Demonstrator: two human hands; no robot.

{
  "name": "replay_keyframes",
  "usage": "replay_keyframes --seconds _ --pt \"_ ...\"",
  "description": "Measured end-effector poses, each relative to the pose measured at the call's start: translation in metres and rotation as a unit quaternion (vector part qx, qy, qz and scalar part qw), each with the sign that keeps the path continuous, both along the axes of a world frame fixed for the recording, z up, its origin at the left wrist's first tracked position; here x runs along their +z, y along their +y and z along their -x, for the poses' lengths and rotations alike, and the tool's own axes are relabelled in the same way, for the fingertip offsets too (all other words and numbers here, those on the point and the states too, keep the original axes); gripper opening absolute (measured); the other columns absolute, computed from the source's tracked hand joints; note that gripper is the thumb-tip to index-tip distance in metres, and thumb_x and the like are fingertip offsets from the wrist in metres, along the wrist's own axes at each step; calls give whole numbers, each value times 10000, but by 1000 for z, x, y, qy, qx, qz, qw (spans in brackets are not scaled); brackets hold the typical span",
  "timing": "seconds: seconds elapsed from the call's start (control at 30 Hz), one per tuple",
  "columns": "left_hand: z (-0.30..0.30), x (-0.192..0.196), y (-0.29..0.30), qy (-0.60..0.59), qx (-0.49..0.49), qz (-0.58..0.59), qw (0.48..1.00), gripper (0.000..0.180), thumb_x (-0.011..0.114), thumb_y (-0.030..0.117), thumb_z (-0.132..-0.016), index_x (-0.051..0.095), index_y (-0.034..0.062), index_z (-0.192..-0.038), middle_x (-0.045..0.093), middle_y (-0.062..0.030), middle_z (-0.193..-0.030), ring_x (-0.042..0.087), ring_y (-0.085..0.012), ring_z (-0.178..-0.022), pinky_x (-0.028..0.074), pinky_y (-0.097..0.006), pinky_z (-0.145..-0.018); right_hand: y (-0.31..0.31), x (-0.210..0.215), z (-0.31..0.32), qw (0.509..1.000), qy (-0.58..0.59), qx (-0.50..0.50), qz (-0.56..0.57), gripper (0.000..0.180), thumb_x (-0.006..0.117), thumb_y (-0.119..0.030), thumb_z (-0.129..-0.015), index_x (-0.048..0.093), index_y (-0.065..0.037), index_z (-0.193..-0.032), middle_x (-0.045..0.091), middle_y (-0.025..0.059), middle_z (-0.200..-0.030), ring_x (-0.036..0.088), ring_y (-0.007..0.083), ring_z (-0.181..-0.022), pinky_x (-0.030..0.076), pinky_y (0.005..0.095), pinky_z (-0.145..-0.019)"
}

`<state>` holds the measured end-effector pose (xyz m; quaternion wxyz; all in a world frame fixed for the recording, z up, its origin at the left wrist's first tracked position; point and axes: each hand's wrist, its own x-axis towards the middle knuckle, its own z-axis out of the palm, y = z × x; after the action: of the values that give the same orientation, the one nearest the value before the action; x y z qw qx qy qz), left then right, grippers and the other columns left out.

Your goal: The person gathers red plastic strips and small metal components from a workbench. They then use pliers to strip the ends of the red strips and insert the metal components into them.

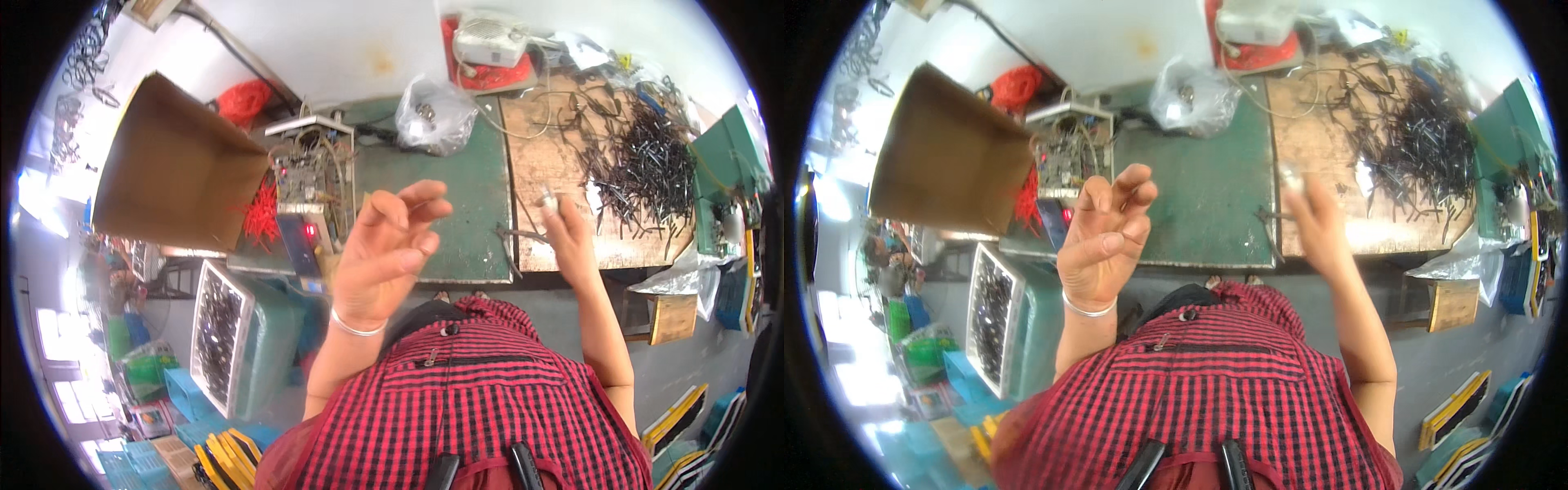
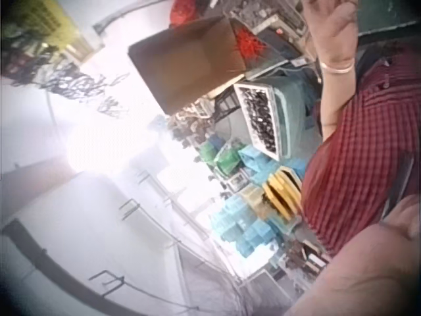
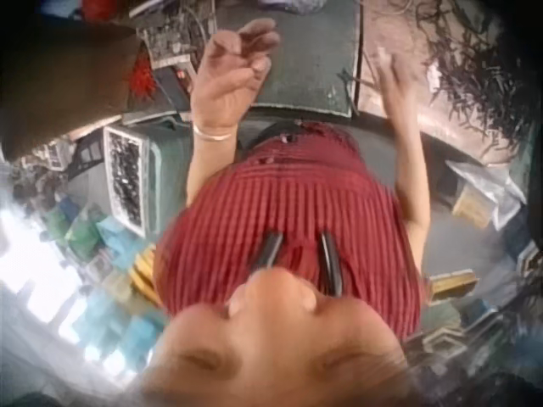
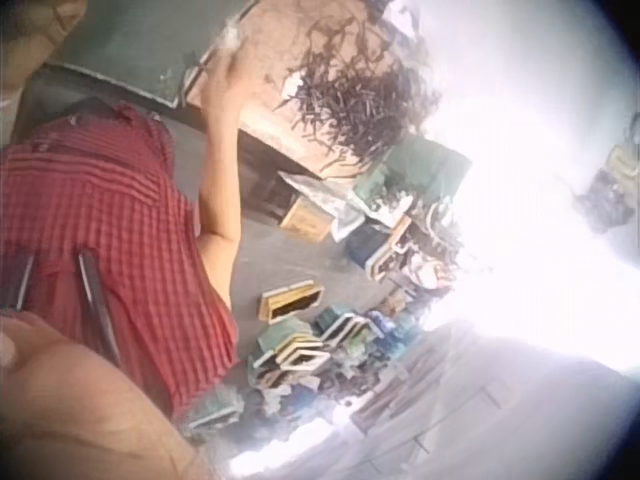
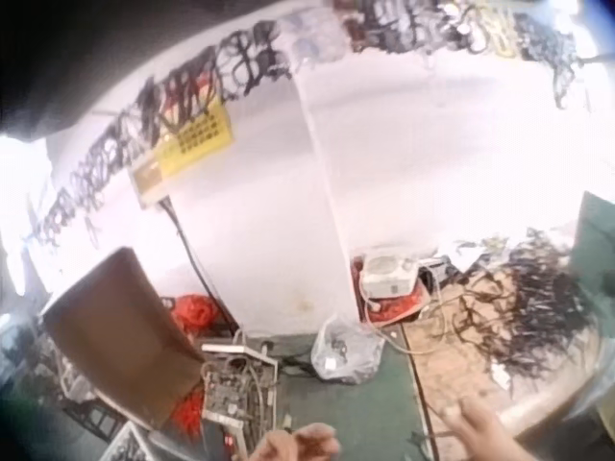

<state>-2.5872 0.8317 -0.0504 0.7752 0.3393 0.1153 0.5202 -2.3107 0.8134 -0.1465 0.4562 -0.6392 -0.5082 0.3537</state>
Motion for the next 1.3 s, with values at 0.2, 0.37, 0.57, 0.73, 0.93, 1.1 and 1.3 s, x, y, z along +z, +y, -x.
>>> replay_keyframes --seconds 0.2,0.37,0.57,0.73,0.93,1.1,1.3 --pt "-54 20 -5 -33 -13 -94 995 339 700 -80 -728 506 98 -941 446 -175 -1353 491 -251 -1200 468 -232 -791 -45 115 28 973 -57 114 -192 309 677 -111 -831 568 -2 -1099 514 82 -678 523 197 -545 403 308 -505" --pt "-74 22 -12 -65 -51 -135 987 387 745 -14 -742 489 116 -1001 511 -93 -1102 534 -195 -977 477 -378 -841 -57 128 16 947 -105 159 -259 346 767 -178 -767 609 0 -1019 459 59 -652 495 193 -514 385 308 -478" --pt "-87 27 -20 -46 -8 -101 994 372 681 -53 -733 475 130 -983 487 -23 -925 537 -141 -802 408 -473 -1045 -53 133 9 931 -120 170 -299 321 786 -191 -740 625 -18 -957 477 47 -638 494 179 -482 372 293 -440" --pt "-92 25 -19 -56 29 -97 993 389 670 -96 -723 467 129 -966 480 -15 -915 542 -143 -802 400 -466 -1064 -50 131 11 931 -97 172 -306 312 791 -203 -726 631 -30 -930 504 52 -639 509 190 -478 388 305 -433" --pt "-103 28 -28 -64 104 -96 988 405 624 -159 -693 456 113 -943 473 -16 -910 525 -149 -788 334 -422 -1140 -51 127 19 932 -94 148 -316 306 787 -203 -720 628 -26 -912 511 60 -640 525 209 -489 404 312 -435" --pt "-99 25 -32 -39 113 -120 986 421 710 -109 -730 450 126 -962 508 -23 -941 569 -164 -790 359 -473 -1101 -52 126 21 931 -99 131 -327 294 779 -208 -728 625 -21 -895 501 54 -629 521 203 -480 401 308 -426" --pt "-98 25 -38 -34 121 -107 986 421 728 -97 -733 454 114 -973 514 -32 -937 566 -163 -767 399 -479 -1075 -56 126 20 925 -112 131 -338 290 774 -219 -733 627 -24 -890 489 49 -620 516 191 -466 394 305 -410"
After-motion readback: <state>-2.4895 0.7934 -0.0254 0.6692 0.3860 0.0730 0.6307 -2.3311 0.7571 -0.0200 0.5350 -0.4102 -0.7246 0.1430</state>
